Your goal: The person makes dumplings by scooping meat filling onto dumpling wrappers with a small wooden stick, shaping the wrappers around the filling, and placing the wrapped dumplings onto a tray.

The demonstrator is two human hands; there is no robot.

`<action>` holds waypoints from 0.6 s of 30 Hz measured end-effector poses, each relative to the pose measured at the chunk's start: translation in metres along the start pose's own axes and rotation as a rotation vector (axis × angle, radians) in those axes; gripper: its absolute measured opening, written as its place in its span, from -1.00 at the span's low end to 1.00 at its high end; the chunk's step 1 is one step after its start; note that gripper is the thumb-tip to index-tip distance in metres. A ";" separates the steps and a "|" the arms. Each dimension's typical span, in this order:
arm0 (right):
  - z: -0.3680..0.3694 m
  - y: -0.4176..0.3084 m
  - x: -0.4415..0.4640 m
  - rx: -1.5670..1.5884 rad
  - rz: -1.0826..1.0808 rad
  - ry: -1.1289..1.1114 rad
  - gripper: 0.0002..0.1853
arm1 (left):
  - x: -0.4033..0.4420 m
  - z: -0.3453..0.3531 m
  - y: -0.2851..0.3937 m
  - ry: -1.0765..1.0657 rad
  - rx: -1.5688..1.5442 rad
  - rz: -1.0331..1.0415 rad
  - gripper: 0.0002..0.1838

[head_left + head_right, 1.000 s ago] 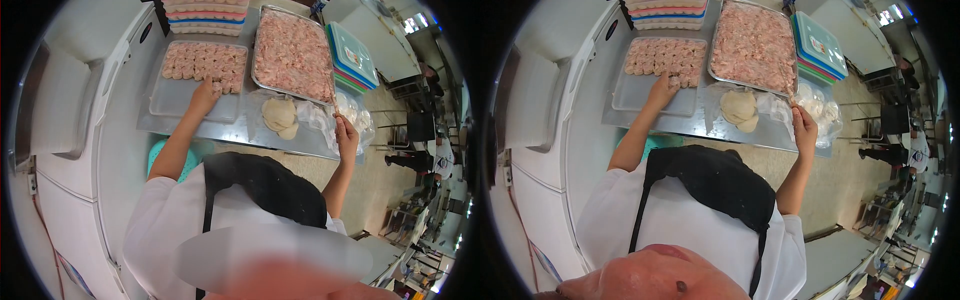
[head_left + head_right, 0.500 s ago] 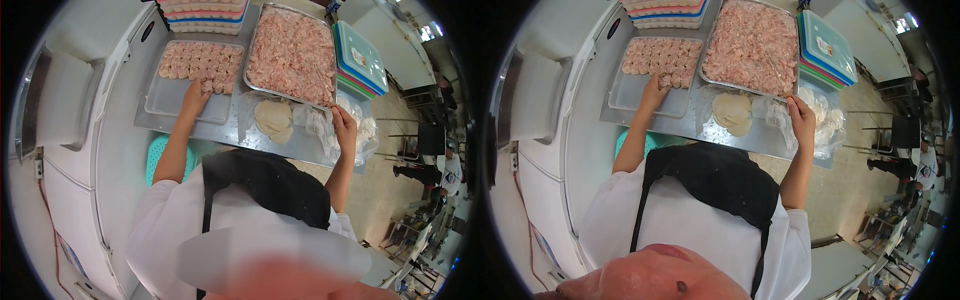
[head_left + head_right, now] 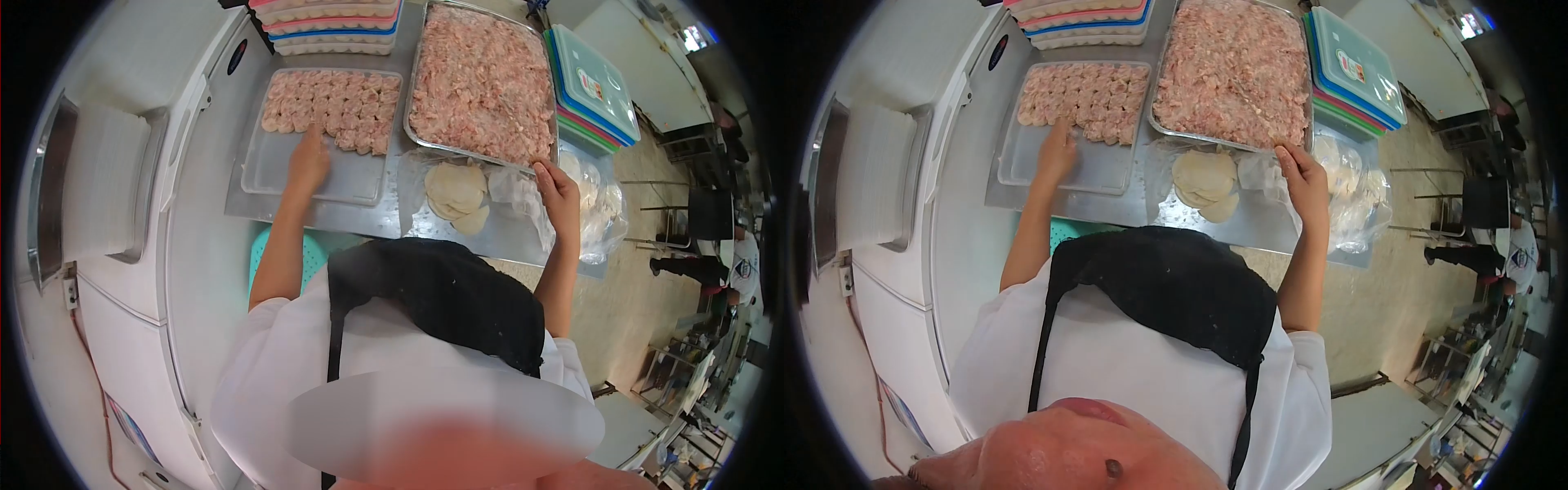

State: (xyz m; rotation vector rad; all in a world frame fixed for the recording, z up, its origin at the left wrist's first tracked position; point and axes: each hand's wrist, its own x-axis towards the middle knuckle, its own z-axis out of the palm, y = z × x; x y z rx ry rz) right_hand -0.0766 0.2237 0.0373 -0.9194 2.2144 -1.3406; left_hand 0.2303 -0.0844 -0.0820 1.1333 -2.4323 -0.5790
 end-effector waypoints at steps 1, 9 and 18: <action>0.001 0.000 0.001 -0.015 -0.023 0.003 -0.69 | 0.001 -0.007 0.004 -0.055 -0.009 -0.048 -0.21; -0.009 0.019 0.032 -0.066 0.031 -0.045 -0.61 | 0.028 0.022 -0.029 0.045 -0.084 0.159 -0.30; -0.066 0.065 0.158 -0.769 -0.263 -0.012 -0.70 | 0.006 -0.027 0.106 0.070 -0.092 0.236 -0.76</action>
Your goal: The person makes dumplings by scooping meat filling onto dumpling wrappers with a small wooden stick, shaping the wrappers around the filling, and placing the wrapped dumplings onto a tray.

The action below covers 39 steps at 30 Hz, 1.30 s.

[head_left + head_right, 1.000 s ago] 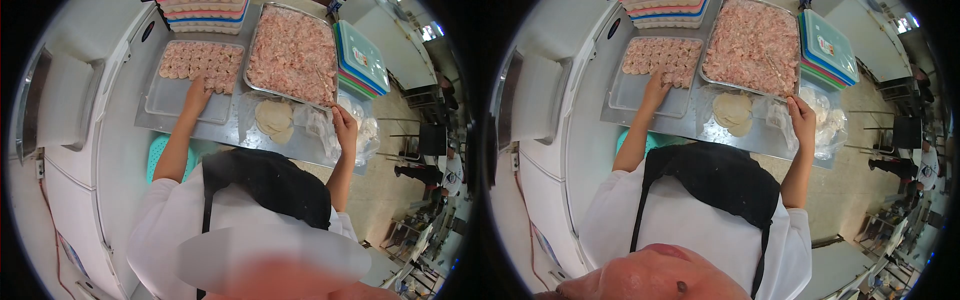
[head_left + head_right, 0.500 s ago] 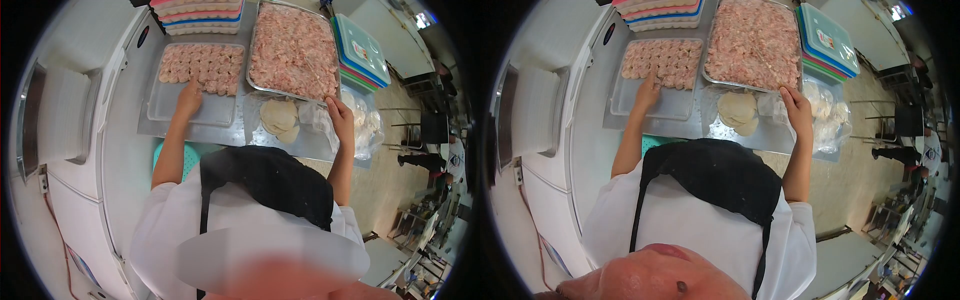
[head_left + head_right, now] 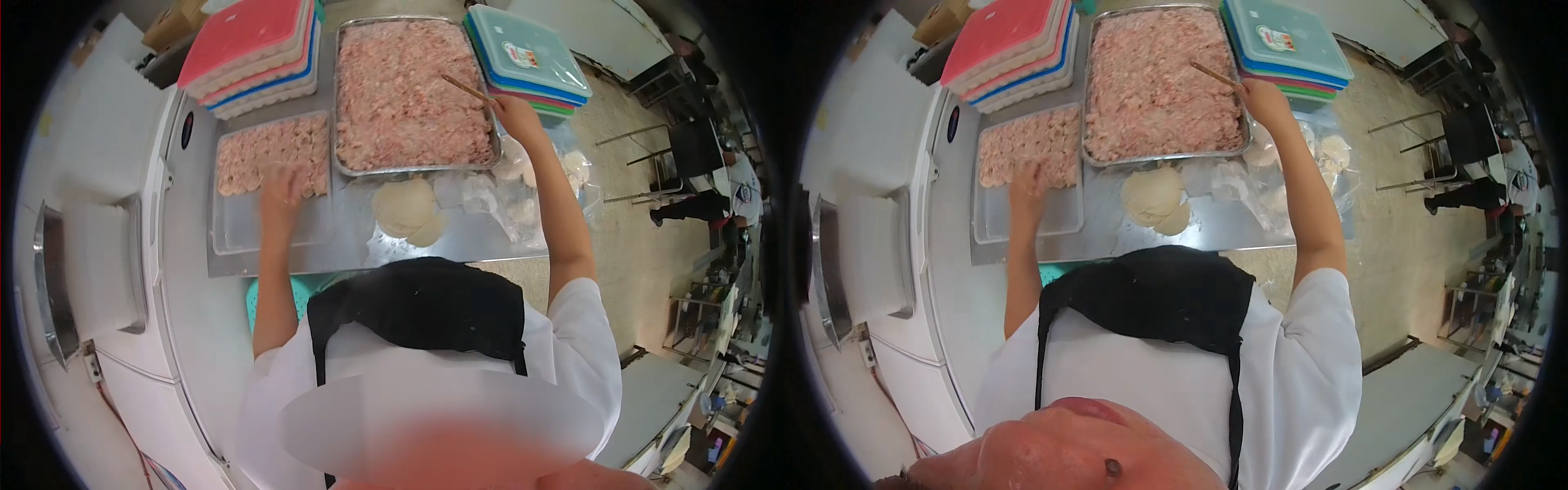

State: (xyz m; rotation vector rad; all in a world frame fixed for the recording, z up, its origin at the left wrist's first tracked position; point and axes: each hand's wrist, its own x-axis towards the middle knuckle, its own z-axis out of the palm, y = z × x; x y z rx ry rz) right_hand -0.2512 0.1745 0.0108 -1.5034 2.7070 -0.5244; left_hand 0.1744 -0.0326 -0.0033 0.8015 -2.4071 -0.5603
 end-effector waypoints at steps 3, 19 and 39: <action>0.002 0.018 0.035 0.003 -0.032 0.075 -0.73 | -0.004 0.029 0.066 -0.066 -0.218 0.201 -0.82; 0.075 0.018 0.173 0.034 -0.254 -0.011 -0.83 | -0.057 0.127 0.110 -0.231 -0.233 -0.029 -0.67; 0.040 -0.028 0.048 0.138 -0.725 -0.216 -0.82 | -0.019 0.125 0.104 -0.235 -0.178 -0.113 -0.79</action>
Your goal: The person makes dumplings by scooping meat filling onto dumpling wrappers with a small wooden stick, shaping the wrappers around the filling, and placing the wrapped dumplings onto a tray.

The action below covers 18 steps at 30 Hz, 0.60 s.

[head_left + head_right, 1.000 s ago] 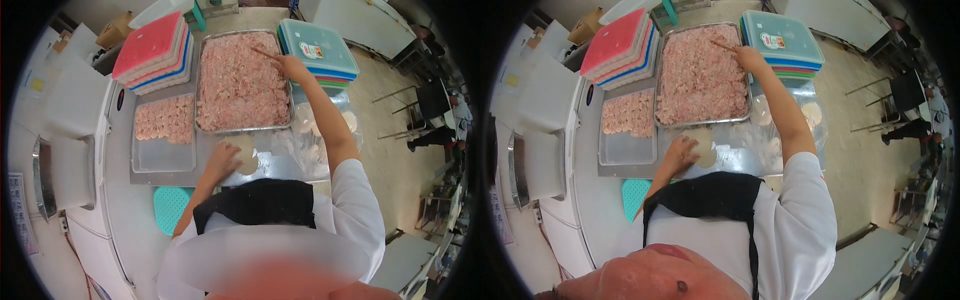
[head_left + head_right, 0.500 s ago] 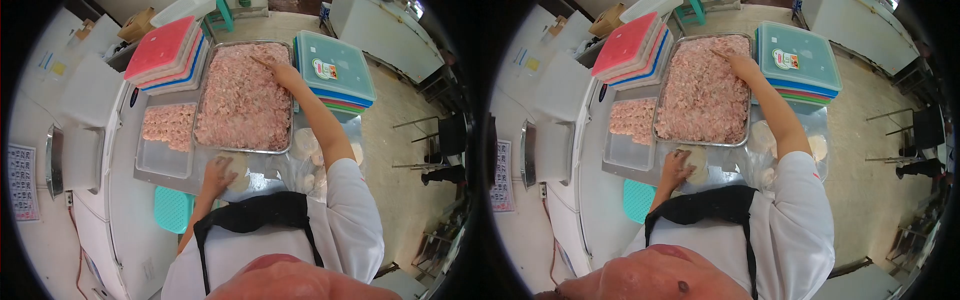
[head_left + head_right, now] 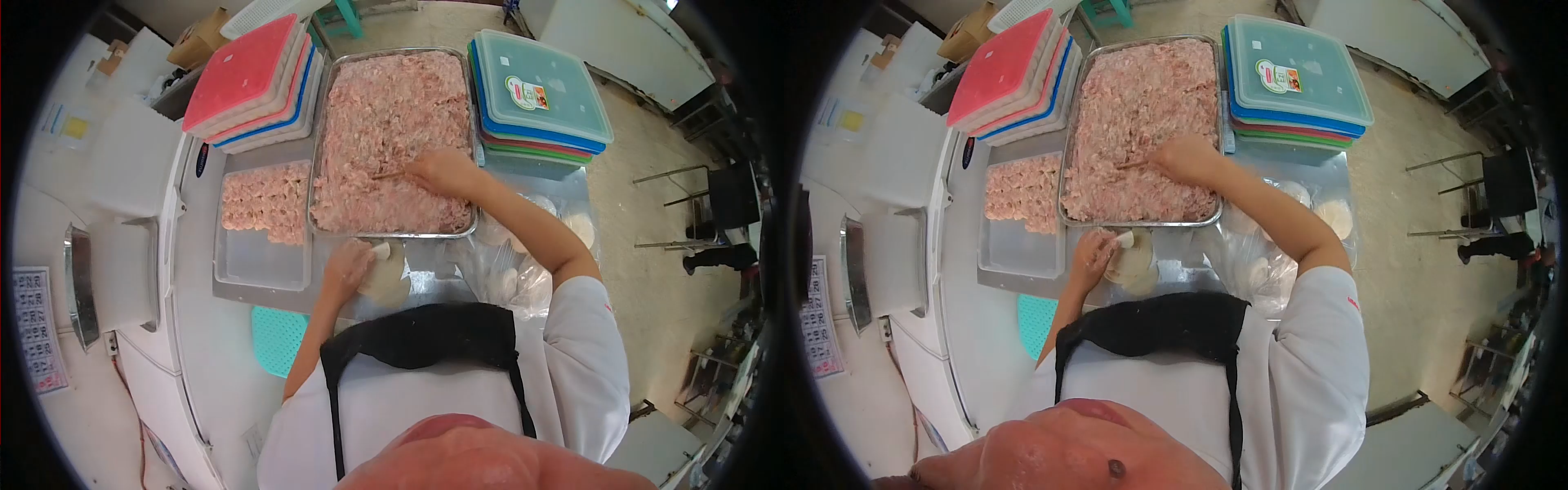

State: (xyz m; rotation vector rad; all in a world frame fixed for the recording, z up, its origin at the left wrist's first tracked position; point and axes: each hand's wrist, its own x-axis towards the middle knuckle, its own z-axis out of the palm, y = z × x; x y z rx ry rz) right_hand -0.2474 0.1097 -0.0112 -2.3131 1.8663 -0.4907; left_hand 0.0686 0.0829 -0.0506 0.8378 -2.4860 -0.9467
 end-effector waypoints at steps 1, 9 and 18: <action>0.006 -0.006 -0.005 -0.013 -0.026 0.001 -0.82 | 0.001 -0.002 0.000 -0.021 -0.061 -0.041 -0.79; -0.038 0.009 -0.019 -0.354 0.297 0.089 -0.83 | 0.005 -0.038 0.004 -0.023 0.044 0.187 -0.68; 0.010 -0.093 -0.045 -0.124 0.434 0.141 -0.81 | 0.020 -0.047 -0.036 0.009 -0.978 -0.086 -0.59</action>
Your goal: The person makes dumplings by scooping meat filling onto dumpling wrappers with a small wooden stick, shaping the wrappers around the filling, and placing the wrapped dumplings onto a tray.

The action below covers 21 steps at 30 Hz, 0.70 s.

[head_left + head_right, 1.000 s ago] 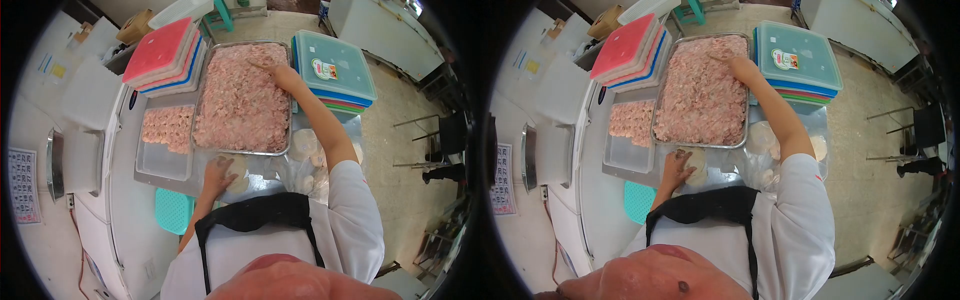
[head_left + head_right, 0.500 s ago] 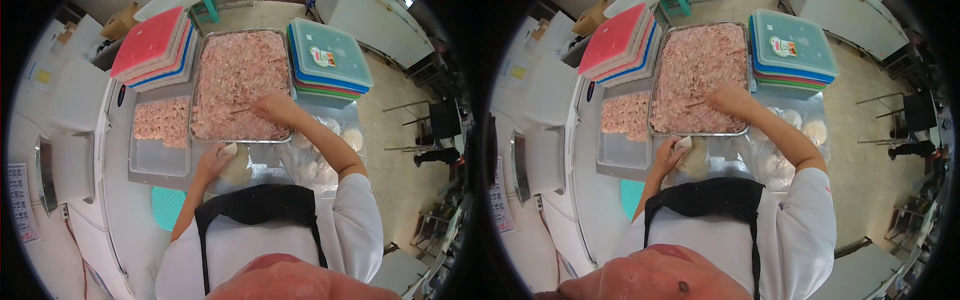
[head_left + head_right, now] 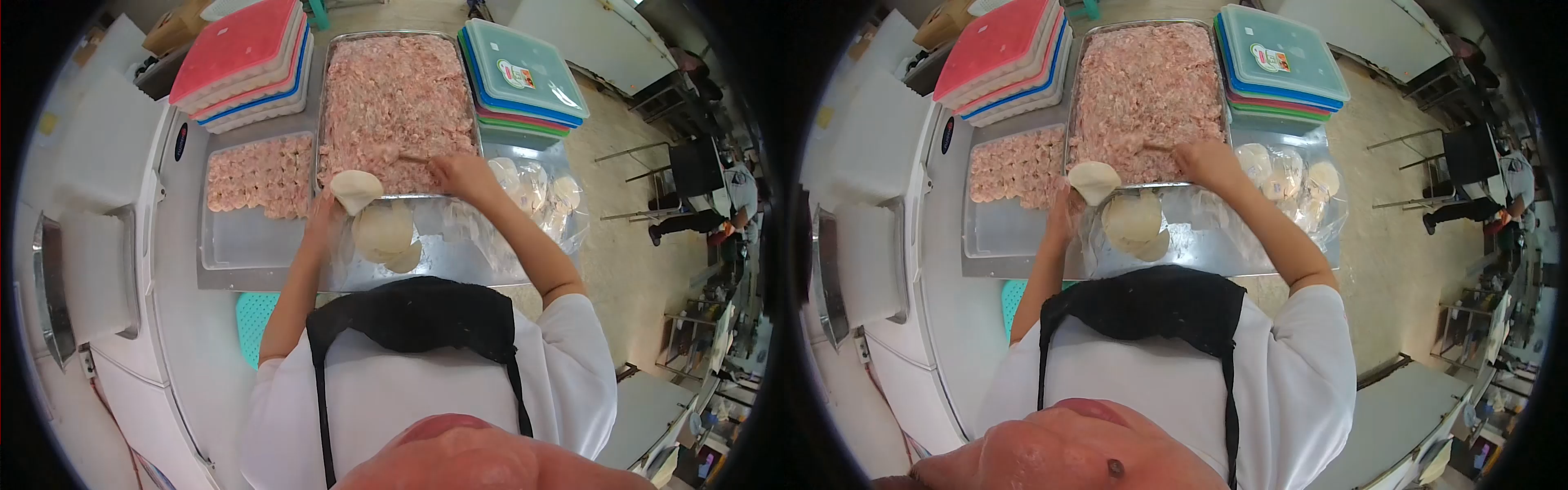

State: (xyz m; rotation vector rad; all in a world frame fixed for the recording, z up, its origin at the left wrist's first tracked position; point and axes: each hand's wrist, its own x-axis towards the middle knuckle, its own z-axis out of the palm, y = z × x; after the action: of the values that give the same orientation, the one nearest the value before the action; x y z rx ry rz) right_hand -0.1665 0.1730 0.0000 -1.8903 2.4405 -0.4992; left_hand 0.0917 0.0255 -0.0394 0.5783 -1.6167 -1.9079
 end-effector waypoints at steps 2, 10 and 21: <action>0.007 -0.009 -0.011 0.091 0.013 0.050 -0.78 | 0.008 0.000 0.004 0.068 0.078 -0.011 -0.59; -0.001 -0.007 -0.021 0.415 0.187 -0.149 -0.72 | 0.052 -0.007 0.003 0.299 0.432 0.175 -0.65; -0.008 -0.038 -0.025 -0.022 -0.041 -0.099 -0.74 | 0.023 -0.002 0.023 -0.147 0.908 0.016 -0.67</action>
State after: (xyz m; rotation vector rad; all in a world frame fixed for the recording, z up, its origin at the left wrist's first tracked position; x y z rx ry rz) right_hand -0.1253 0.1897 0.0127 -1.9281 2.3593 -0.3719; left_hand 0.0793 0.0061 -0.0167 0.7662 -2.5547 -1.1299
